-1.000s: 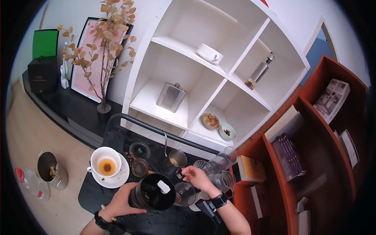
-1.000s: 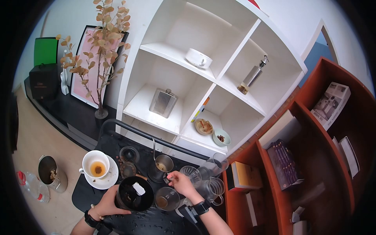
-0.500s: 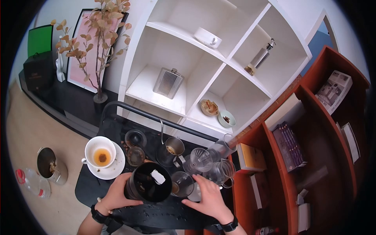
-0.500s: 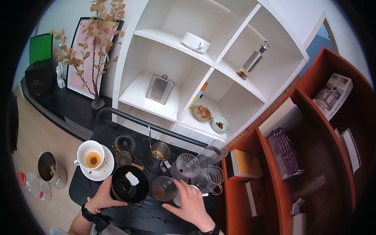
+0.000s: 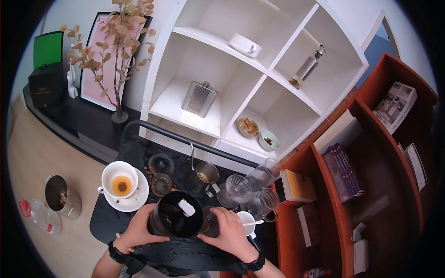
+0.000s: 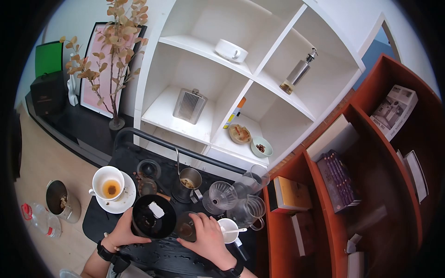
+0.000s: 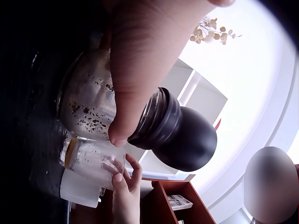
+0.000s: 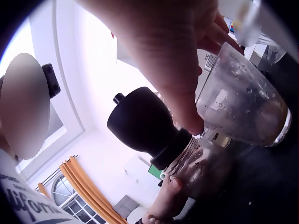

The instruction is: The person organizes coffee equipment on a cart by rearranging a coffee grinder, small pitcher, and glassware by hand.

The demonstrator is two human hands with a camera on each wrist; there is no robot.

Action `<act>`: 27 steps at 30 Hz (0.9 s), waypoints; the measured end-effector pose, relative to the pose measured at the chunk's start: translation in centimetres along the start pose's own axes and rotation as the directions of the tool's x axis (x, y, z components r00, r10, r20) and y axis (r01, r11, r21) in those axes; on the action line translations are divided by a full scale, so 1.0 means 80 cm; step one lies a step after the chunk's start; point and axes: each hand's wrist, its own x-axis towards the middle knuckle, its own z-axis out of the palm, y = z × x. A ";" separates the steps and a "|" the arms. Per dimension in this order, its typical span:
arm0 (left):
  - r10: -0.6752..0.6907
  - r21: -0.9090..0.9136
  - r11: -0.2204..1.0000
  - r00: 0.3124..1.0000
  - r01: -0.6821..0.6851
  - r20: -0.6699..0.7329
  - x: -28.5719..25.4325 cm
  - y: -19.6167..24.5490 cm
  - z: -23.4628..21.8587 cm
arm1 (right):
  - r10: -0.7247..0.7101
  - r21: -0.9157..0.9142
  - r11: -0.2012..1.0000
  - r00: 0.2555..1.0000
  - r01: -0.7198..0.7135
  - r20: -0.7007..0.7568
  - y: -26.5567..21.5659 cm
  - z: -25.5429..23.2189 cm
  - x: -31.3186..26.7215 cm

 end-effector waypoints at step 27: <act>-0.003 -0.030 1.000 1.000 0.002 -0.021 -0.003 -0.011 0.004 | 0.664 -0.452 0.658 0.747 -0.602 -0.029 0.116 0.011 -0.186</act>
